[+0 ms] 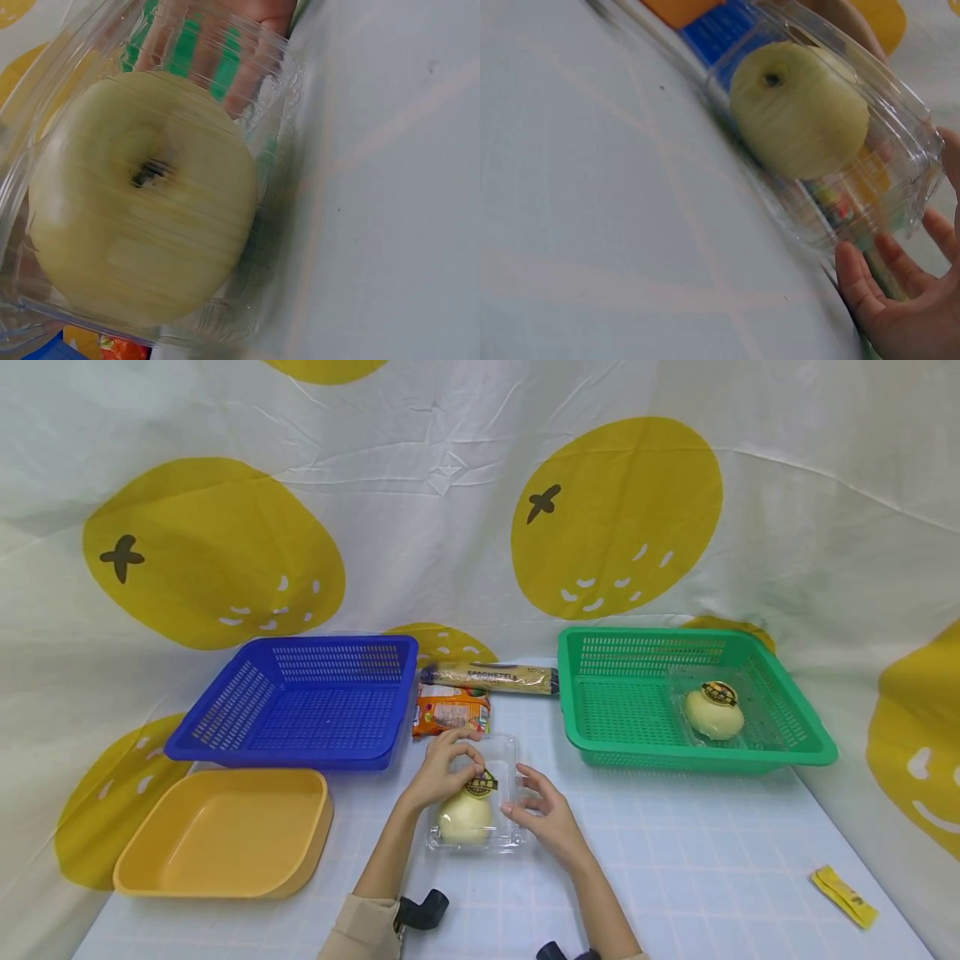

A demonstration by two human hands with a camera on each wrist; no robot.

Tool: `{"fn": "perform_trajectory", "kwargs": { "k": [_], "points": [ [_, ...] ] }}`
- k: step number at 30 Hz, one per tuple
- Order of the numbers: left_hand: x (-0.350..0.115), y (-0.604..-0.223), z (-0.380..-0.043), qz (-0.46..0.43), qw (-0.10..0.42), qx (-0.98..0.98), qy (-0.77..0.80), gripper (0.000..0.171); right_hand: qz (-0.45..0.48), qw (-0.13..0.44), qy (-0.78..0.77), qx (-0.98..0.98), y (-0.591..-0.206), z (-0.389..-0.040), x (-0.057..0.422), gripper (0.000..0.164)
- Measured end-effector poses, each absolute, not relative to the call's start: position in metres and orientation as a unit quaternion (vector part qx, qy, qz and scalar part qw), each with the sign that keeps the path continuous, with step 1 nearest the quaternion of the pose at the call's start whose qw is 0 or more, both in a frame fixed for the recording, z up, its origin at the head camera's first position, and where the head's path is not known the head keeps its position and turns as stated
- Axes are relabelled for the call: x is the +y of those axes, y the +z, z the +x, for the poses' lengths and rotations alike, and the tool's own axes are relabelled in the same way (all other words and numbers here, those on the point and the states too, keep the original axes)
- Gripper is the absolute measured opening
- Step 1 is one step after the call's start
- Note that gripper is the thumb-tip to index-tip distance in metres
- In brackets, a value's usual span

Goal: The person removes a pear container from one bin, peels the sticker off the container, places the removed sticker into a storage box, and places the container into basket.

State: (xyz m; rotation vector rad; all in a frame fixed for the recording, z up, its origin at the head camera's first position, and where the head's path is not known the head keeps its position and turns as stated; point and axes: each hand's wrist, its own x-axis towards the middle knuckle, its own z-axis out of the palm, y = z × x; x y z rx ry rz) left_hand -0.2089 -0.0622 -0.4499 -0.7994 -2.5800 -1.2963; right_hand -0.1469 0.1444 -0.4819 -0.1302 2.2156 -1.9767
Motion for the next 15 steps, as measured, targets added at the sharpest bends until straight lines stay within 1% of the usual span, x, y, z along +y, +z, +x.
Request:
{"fn": "perform_trajectory", "kwargs": {
  "k": [10, 15],
  "points": [
    [-0.0653, -0.4514, -0.2098, -0.280, 0.060, -0.848, -0.446, 0.005, -0.046, 0.082, -0.663, 0.743, -0.4819, -0.1463, 0.1441, 0.064],
    [-0.0681, -0.4494, -0.2100, -0.286, 0.041, -0.841, -0.457, 0.006, -0.044, 0.082, -0.658, 0.747, -0.4803, -0.1465, 0.1437, 0.064]
  ]
}}
